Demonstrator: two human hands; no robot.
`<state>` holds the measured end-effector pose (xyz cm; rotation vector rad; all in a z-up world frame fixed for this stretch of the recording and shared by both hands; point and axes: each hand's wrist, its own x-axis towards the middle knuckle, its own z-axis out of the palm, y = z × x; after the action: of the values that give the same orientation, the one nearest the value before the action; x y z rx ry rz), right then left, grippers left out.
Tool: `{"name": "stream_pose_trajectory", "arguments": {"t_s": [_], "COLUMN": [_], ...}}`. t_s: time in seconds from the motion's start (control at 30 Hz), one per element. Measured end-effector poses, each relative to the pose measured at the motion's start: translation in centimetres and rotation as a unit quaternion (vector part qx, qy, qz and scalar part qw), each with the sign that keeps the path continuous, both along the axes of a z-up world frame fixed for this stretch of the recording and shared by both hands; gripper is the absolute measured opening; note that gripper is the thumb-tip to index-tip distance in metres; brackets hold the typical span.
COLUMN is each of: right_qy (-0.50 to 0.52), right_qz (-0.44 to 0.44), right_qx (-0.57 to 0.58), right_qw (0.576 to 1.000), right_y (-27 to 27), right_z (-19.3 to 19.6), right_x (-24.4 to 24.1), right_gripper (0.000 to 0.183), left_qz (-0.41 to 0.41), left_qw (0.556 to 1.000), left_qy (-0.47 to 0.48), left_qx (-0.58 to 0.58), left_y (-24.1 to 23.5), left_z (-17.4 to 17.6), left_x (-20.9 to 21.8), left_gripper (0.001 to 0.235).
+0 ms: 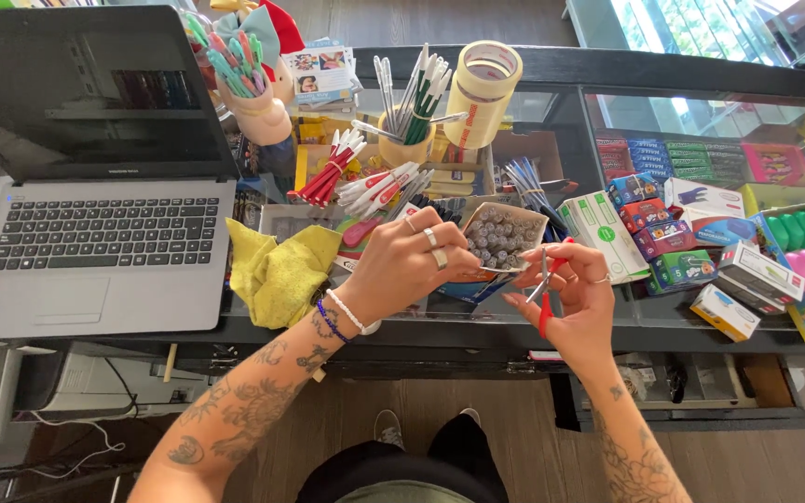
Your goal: Organizing and packaging stationery items like pens and boxes on a shop counter
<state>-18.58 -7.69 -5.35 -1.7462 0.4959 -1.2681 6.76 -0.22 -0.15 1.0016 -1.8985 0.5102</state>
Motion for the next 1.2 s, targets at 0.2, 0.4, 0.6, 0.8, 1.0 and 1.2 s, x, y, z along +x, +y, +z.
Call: {"name": "stream_pose_trajectory", "arguments": {"t_s": [0.2,0.4,0.6,0.8,1.0,1.2], "right_qy": [-0.018,-0.008,0.006,-0.012,-0.016,-0.040], "right_qz": [-0.137,-0.140,-0.122,-0.111,-0.082,-0.019], "right_qx": [-0.114,-0.330,-0.398,-0.289,-0.211,-0.127], "right_qw": [0.984,0.933,0.909,0.951,0.974,0.991], "right_y": [1.7,2.3,1.2,0.0,0.6,-1.0], "right_z": [1.3,0.2,0.9,0.8,1.8,2.7], "right_x": [-0.7,0.6,1.8,2.1,2.1,1.0], "right_gripper": [0.061,0.050,0.046,0.051,0.053,0.065], "left_qz": [0.016,-0.030,-0.031,-0.012,0.017,0.014], "left_qw": [1.000,0.998,0.997,0.995,0.995,0.997], "left_qy": [-0.018,-0.012,0.009,0.010,-0.017,-0.070], "left_qx": [0.012,0.045,0.070,0.102,0.099,0.026], "left_y": [-0.8,-0.8,-0.8,-1.1,-0.8,-1.6], "left_z": [-0.4,0.4,0.7,0.5,0.5,0.1], "left_x": [0.6,1.0,0.3,-0.1,-0.4,-1.9], "left_gripper": [0.024,0.027,0.026,0.024,0.023,0.018]}}
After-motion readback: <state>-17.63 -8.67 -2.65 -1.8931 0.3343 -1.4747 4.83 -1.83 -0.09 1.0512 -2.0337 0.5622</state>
